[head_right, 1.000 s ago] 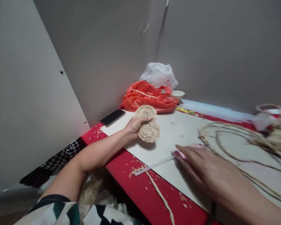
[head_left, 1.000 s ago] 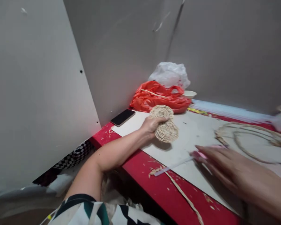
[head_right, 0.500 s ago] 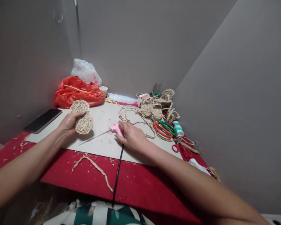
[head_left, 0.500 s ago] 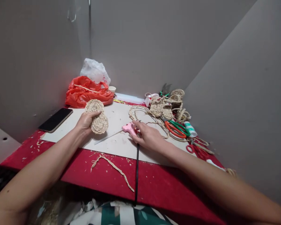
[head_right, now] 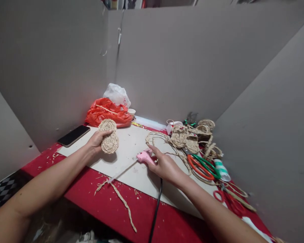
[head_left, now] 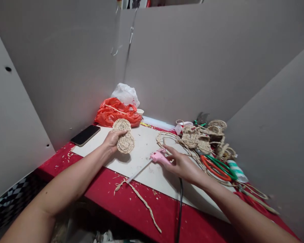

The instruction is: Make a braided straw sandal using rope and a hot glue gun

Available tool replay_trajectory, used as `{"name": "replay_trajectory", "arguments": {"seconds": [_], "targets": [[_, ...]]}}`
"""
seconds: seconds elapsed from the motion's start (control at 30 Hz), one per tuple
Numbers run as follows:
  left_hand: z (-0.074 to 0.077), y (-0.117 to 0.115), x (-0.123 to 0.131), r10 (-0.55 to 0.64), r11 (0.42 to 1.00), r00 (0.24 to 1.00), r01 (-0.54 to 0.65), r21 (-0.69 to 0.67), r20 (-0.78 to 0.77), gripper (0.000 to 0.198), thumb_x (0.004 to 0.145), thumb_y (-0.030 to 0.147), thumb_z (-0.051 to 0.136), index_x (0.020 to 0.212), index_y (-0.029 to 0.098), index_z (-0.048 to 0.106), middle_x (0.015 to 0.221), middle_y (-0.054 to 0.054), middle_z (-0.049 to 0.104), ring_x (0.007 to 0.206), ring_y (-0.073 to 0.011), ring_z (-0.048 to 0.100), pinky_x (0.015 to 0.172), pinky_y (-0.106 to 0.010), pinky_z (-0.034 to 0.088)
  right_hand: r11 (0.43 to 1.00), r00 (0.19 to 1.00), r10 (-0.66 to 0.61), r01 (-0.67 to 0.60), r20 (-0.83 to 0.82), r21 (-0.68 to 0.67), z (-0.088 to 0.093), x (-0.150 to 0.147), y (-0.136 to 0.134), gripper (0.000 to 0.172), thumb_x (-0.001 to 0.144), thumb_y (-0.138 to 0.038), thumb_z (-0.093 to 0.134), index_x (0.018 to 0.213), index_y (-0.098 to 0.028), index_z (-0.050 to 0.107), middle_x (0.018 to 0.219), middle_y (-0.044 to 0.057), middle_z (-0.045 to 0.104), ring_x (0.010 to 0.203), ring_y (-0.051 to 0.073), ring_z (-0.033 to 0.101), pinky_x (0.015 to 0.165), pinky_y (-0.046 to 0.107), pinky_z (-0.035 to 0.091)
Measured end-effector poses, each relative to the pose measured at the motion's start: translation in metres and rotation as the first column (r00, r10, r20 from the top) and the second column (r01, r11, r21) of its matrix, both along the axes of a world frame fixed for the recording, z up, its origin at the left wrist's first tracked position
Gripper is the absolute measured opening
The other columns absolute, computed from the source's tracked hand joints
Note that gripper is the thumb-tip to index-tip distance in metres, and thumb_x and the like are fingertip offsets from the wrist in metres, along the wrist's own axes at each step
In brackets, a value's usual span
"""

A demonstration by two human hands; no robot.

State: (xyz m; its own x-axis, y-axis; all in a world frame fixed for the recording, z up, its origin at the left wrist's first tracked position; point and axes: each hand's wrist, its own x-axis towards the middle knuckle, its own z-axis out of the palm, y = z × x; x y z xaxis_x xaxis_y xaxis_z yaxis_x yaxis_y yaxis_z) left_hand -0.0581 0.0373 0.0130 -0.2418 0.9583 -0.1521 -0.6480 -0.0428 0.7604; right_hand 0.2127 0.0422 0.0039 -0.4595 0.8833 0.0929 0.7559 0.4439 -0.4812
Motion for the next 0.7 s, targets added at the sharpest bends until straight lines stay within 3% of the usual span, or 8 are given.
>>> {"name": "replay_trajectory", "arguments": {"seconds": [0.1, 0.17, 0.27, 0.37, 0.47, 0.53, 0.63, 0.7], "targets": [[0.000, 0.000, 0.000, -0.024, 1.000, 1.000, 0.024, -0.012, 0.014, 0.017, 0.063, 0.001, 0.067, 0.078, 0.009, 0.066, 0.064, -0.009, 0.070, 0.057, -0.0186, 0.067, 0.064, -0.033, 0.058, 0.949, 0.960, -0.079, -0.010, -0.269, -0.315, 0.021, 0.013, -0.001, 0.077, 0.075, -0.034, 0.063, 0.143, -0.017, 0.033, 0.087, 0.007, 0.070, 0.058, 0.016, 0.059, 0.056, 0.029, 0.046], [0.001, -0.001, 0.000, -0.045, 0.999, 0.999, 0.046, -0.022, 0.024, 0.016, 0.064, 0.003, 0.067, 0.079, 0.009, 0.066, 0.064, -0.009, 0.070, 0.056, -0.0192, 0.067, 0.063, -0.034, 0.058, 0.896, 0.879, -0.160, -0.061, -0.448, -0.439, 0.034, 0.026, -0.002, 0.074, 0.073, -0.032, 0.066, 0.140, -0.019, 0.037, 0.083, 0.005, 0.067, 0.056, 0.014, 0.056, 0.053, 0.027, 0.043], [0.002, -0.001, 0.000, -0.072, 0.997, 0.997, 0.074, -0.036, 0.040, 0.018, 0.064, 0.003, 0.069, 0.081, 0.008, 0.066, 0.064, -0.010, 0.070, 0.057, -0.0202, 0.068, 0.064, -0.036, 0.058, 0.904, 0.690, -0.223, -0.117, -0.688, -0.410, 0.044, 0.042, -0.005, 0.049, 0.073, -0.036, 0.064, 0.119, -0.024, 0.055, 0.099, 0.010, 0.066, 0.063, 0.015, 0.057, 0.055, 0.029, 0.046], [0.003, -0.003, 0.002, -0.091, 0.995, 0.995, 0.093, -0.041, 0.047, 0.019, 0.064, 0.003, 0.068, 0.083, 0.008, 0.067, 0.064, -0.009, 0.070, 0.056, -0.0200, 0.067, 0.064, -0.036, 0.059, 0.922, 0.558, -0.246, -0.118, -0.792, -0.369, 0.033, 0.044, -0.013, 0.028, 0.076, -0.040, 0.060, 0.101, -0.026, 0.061, 0.112, 0.009, 0.062, 0.066, 0.015, 0.054, 0.057, 0.030, 0.047], [0.004, -0.005, 0.005, -0.115, 0.992, 0.992, 0.117, -0.048, 0.045, 0.017, 0.066, 0.004, 0.068, 0.082, 0.008, 0.068, 0.065, -0.010, 0.070, 0.056, -0.0199, 0.067, 0.064, -0.036, 0.059, 0.850, 0.605, -0.345, -0.121, -0.717, -0.512, 0.013, 0.031, -0.025, 0.027, 0.076, -0.042, 0.066, 0.093, -0.022, 0.062, 0.080, 0.003, 0.061, 0.047, 0.007, 0.035, 0.039, 0.021, 0.028], [0.004, -0.007, 0.008, -0.136, 0.989, 0.990, 0.138, -0.057, 0.038, 0.015, 0.066, 0.004, 0.068, 0.081, 0.008, 0.068, 0.065, -0.010, 0.070, 0.057, -0.0198, 0.067, 0.064, -0.035, 0.058, 0.805, 0.632, -0.367, -0.151, -0.683, -0.573, 0.004, 0.020, -0.032, 0.033, 0.076, -0.049, 0.068, 0.085, -0.017, 0.062, 0.057, -0.004, 0.045, 0.043, 0.006, 0.026, 0.038, 0.019, 0.019], [0.004, -0.011, 0.015, -0.174, 0.982, 0.985, 0.175, -0.076, 0.015, 0.015, 0.066, 0.004, 0.068, 0.080, 0.008, 0.068, 0.066, -0.010, 0.071, 0.057, -0.0195, 0.067, 0.064, -0.034, 0.058, 0.851, 0.593, -0.306, -0.181, -0.745, -0.494, 0.009, 0.006, -0.038, 0.040, 0.075, -0.054, 0.068, 0.079, -0.016, 0.058, 0.053, -0.006, 0.038, 0.043, 0.006, 0.029, 0.038, 0.020, 0.021], [0.004, -0.013, 0.018, -0.203, 0.976, 0.979, 0.201, -0.087, -0.020, 0.015, 0.065, 0.005, 0.068, 0.080, 0.008, 0.068, 0.066, -0.010, 0.071, 0.057, -0.0202, 0.067, 0.063, -0.035, 0.058, 0.895, 0.621, -0.208, -0.191, -0.756, -0.403, 0.018, -0.001, -0.040, 0.039, 0.078, -0.053, 0.066, 0.075, -0.016, 0.056, 0.054, -0.005, 0.041, 0.044, 0.006, 0.035, 0.040, 0.020, 0.027]]}}
